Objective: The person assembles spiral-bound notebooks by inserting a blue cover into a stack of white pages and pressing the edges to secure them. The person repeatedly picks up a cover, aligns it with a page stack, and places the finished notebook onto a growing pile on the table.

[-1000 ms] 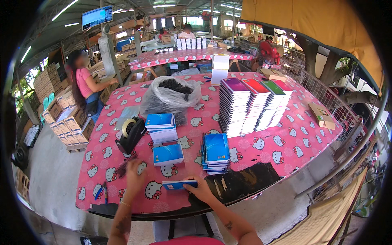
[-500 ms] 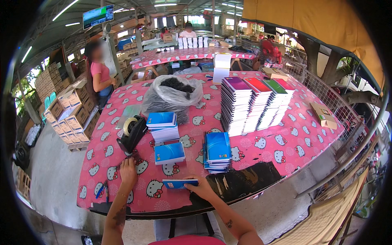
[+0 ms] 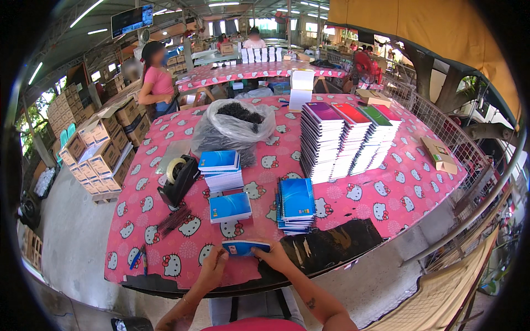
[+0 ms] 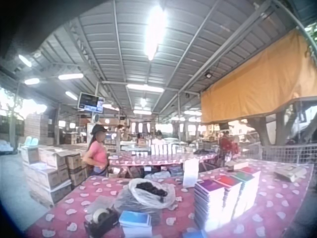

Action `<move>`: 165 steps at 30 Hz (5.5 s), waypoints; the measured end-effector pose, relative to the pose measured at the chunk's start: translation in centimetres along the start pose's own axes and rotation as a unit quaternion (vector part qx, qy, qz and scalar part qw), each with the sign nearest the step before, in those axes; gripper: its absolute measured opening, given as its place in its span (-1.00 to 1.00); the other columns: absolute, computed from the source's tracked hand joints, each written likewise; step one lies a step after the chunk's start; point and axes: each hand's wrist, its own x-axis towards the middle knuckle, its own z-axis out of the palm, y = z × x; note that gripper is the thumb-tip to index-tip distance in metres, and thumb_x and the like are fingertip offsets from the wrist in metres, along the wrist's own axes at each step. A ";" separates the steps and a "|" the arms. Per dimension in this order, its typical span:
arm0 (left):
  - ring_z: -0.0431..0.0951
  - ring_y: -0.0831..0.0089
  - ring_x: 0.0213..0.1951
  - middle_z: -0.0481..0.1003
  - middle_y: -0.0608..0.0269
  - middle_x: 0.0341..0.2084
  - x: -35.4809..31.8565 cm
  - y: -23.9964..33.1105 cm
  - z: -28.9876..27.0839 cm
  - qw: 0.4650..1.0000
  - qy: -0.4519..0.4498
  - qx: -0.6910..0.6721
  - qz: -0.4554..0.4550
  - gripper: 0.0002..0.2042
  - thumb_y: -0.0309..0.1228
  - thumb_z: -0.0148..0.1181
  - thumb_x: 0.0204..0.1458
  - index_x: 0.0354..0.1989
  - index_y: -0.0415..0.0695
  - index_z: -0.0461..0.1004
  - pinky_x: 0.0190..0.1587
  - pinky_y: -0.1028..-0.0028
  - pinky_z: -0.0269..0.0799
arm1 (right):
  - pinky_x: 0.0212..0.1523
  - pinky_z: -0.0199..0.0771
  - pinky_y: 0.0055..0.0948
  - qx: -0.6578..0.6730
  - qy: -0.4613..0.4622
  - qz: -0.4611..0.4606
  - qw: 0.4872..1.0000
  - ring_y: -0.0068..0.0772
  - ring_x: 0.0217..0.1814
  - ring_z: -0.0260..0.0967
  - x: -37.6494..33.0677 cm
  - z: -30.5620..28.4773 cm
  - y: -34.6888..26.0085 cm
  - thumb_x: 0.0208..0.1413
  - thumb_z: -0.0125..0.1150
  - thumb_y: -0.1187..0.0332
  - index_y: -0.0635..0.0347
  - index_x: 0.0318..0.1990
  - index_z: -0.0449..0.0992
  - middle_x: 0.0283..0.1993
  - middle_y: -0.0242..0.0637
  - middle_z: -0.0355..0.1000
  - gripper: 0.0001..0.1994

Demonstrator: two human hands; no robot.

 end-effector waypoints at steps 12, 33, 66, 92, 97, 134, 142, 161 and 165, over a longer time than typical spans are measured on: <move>0.55 0.15 -0.35 0.52 0.05 -0.39 0.8 3.0 -2.4 0.983 0.088 0.107 0.120 -0.77 -0.54 0.19 0.10 -0.05 -0.21 0.53 -0.30 0.26 0.45 | 0.09 0.40 -0.52 -0.053 -0.009 -0.040 0.998 -0.57 0.04 0.42 0.0 0.0 -0.2 0.17 0.25 0.56 0.25 0.10 0.55 0.03 -0.32 0.56 -0.67; 0.55 0.33 -0.42 0.55 0.11 -0.43 1.2 1.1 -3.1 0.978 0.104 0.109 0.144 -0.83 -0.52 0.28 0.07 -0.16 -0.25 0.60 -0.38 0.42 0.41 | -0.28 0.37 -0.63 -0.015 -0.007 -0.034 0.999 -0.70 -0.27 0.32 0.1 0.3 0.1 0.18 0.23 0.55 0.27 0.08 0.55 -0.13 -0.44 0.51 -0.70; 0.54 0.20 -0.41 0.50 0.11 -0.37 0.5 1.3 -4.4 0.994 0.034 0.090 0.041 -0.77 -0.42 0.17 0.20 0.00 -0.17 0.48 -0.36 0.32 0.42 | -0.07 0.37 -0.57 -0.001 0.029 -0.062 0.998 -0.63 -0.13 0.39 1.0 1.4 0.3 0.13 0.25 0.58 0.26 -0.03 0.53 -0.17 -0.39 0.51 -0.76; 0.53 0.08 -0.36 0.48 0.11 -0.31 4.0 1.1 -5.0 0.963 -0.038 0.170 0.207 -0.78 -0.35 0.34 0.03 -0.18 -0.11 0.52 -0.38 0.21 0.43 | -0.15 0.39 -0.60 -0.062 -0.013 -0.055 0.996 -0.70 -0.17 0.36 0.7 0.6 0.5 0.18 0.25 0.53 0.21 0.07 0.57 -0.16 -0.47 0.54 -0.71; 0.53 0.06 -0.28 0.46 0.10 -0.18 4.0 0.3 -5.3 0.949 -0.083 0.241 0.184 -0.70 -0.21 0.28 0.09 -0.08 -0.08 0.50 -0.23 0.14 0.42 | -0.01 0.41 -0.57 -0.065 -0.018 -0.071 0.995 -0.65 -0.06 0.41 0.2 0.9 0.6 0.18 0.26 0.52 0.25 0.04 0.57 -0.09 -0.42 0.55 -0.73; 0.11 -0.03 0.42 0.20 -0.09 0.35 2.5 5.3 -2.5 0.889 0.050 0.419 0.179 -0.39 -0.12 0.02 0.19 0.33 -0.27 0.22 0.33 -0.39 -0.41 | 0.04 0.44 -0.49 0.003 0.082 -0.026 0.996 -0.56 -0.03 0.42 -2.3 3.6 -1.5 0.22 0.25 0.43 0.26 0.12 0.52 -0.02 -0.30 0.55 -0.68; 0.13 0.00 0.40 0.25 -0.07 0.29 1.5 2.7 -3.2 0.896 -0.097 0.394 0.181 -0.43 -0.06 0.13 0.15 0.27 -0.14 0.33 0.35 -0.35 -0.39 | 0.01 0.43 -0.48 -0.064 0.079 -0.081 0.992 -0.54 -0.03 0.42 -1.9 2.0 -0.9 0.22 0.25 0.45 0.25 0.07 0.55 -0.04 -0.31 0.55 -0.73; 0.00 -0.21 0.43 0.14 -0.38 0.31 -1.2 3.4 -0.6 0.879 -0.065 0.401 0.250 -0.19 0.16 -0.07 0.20 0.28 -0.46 0.18 0.36 -0.32 -0.35 | -0.14 0.43 -0.58 -0.011 0.083 -0.039 0.996 -0.66 -0.17 0.40 -2.3 4.0 -3.8 0.23 0.29 0.34 0.32 0.03 0.54 -0.21 -0.42 0.53 -0.70; 0.03 -0.18 0.42 0.15 -0.34 0.32 1.2 4.6 -1.0 0.870 -0.017 0.430 0.238 -0.25 0.09 -0.07 0.24 0.27 -0.46 0.19 0.35 -0.32 -0.31 | -0.15 0.44 -0.56 -0.011 0.064 0.021 0.998 -0.65 -0.17 0.41 -2.6 4.6 -3.6 0.21 0.30 0.33 0.31 0.01 0.55 -0.20 -0.40 0.54 -0.71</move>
